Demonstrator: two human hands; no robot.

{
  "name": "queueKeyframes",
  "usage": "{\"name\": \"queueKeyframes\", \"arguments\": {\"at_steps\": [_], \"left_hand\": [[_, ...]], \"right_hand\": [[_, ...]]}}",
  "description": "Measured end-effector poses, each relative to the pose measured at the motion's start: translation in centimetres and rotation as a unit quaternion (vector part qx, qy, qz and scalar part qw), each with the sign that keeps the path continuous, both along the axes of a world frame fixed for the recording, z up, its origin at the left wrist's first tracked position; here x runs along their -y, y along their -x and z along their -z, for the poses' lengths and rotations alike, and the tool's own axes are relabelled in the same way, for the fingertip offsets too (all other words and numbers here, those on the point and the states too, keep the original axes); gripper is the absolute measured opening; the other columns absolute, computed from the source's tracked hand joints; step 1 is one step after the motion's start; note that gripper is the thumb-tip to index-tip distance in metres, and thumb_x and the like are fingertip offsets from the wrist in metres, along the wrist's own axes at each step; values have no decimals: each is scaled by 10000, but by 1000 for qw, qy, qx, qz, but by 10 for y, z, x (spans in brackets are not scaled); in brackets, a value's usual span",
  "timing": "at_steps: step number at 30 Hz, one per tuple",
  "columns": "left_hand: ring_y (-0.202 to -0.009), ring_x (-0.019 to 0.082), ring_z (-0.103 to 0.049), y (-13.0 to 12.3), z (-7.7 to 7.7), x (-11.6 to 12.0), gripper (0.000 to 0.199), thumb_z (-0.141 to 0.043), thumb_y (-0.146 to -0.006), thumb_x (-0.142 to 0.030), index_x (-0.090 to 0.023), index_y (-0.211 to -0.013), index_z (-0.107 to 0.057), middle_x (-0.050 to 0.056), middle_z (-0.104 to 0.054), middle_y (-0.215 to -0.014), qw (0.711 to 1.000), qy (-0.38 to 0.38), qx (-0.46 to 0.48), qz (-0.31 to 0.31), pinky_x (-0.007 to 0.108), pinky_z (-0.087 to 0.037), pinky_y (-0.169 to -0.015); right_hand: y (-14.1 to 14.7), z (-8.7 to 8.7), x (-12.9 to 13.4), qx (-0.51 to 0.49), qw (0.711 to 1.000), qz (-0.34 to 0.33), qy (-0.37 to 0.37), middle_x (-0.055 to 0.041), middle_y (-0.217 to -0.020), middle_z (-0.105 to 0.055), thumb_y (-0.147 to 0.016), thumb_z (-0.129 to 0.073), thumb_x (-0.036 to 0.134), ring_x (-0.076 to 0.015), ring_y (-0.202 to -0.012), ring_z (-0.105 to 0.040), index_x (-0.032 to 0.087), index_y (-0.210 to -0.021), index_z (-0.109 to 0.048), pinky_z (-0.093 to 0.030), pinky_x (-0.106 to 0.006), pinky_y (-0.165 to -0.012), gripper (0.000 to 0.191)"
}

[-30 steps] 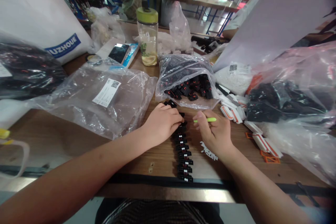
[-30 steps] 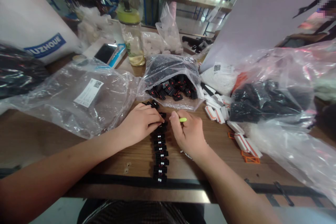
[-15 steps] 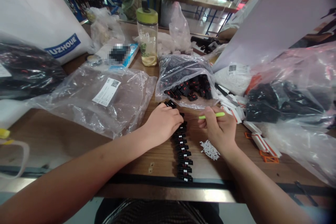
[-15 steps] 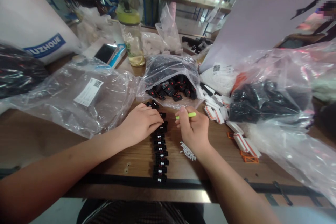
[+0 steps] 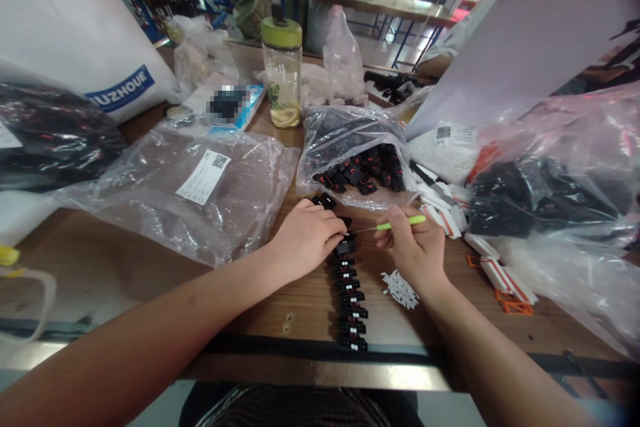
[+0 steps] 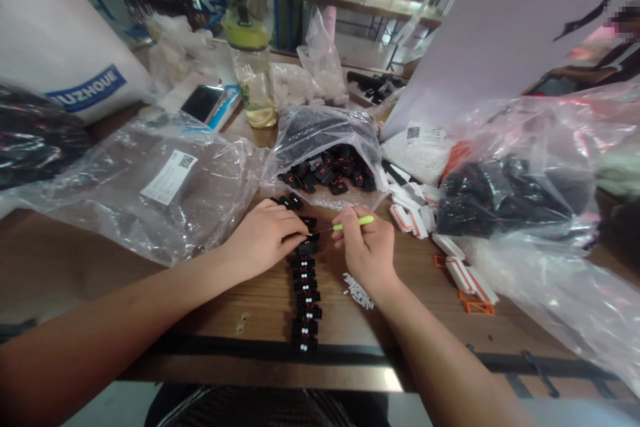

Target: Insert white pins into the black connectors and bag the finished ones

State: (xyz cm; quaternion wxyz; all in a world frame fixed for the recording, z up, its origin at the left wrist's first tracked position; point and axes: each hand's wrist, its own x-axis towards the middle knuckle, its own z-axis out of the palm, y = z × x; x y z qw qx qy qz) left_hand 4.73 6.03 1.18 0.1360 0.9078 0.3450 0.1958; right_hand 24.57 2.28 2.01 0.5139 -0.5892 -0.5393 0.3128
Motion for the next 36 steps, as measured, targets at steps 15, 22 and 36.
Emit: {"name": "queueKeyframes", "arguments": {"at_steps": [15, 22, 36], "left_hand": [[-860, 182, -671, 0, -1, 0, 102, -632, -933, -227, -221, -903, -729, -15, -763, -886, 1000, 7, 12, -5, 375, -361, -863], [-833, 188, -674, 0, -1, -1, 46, -672, -906, -225, -215, -879, -708, -13, -753, -846, 1000, 13, 17, -16, 384, -370, -881], [-744, 184, -659, 0, 5, -1, 150, -717, -855, -203, -201, -921, -582, -24, -720, -793, 998, 11, 50, -36, 388, -383, -879]], "right_hand": [[-2, -2, 0, 53, 997, -37, 32, -13, -556, -641, -952, -542, 494, -100, -439, -598, 155, -731, -664, -451, -187, -412, 423], [1, -2, 2, -18, 1000, 6, 4, -12, -571, -643, -929, -580, 497, -96, -441, -593, 155, -730, -673, -480, -191, -428, 406], [1, 2, -1, 22, 999, -24, 3, -12, -569, -640, -961, -538, 468, -102, -449, -598, 159, -735, -669, -478, -195, -433, 404]]}}
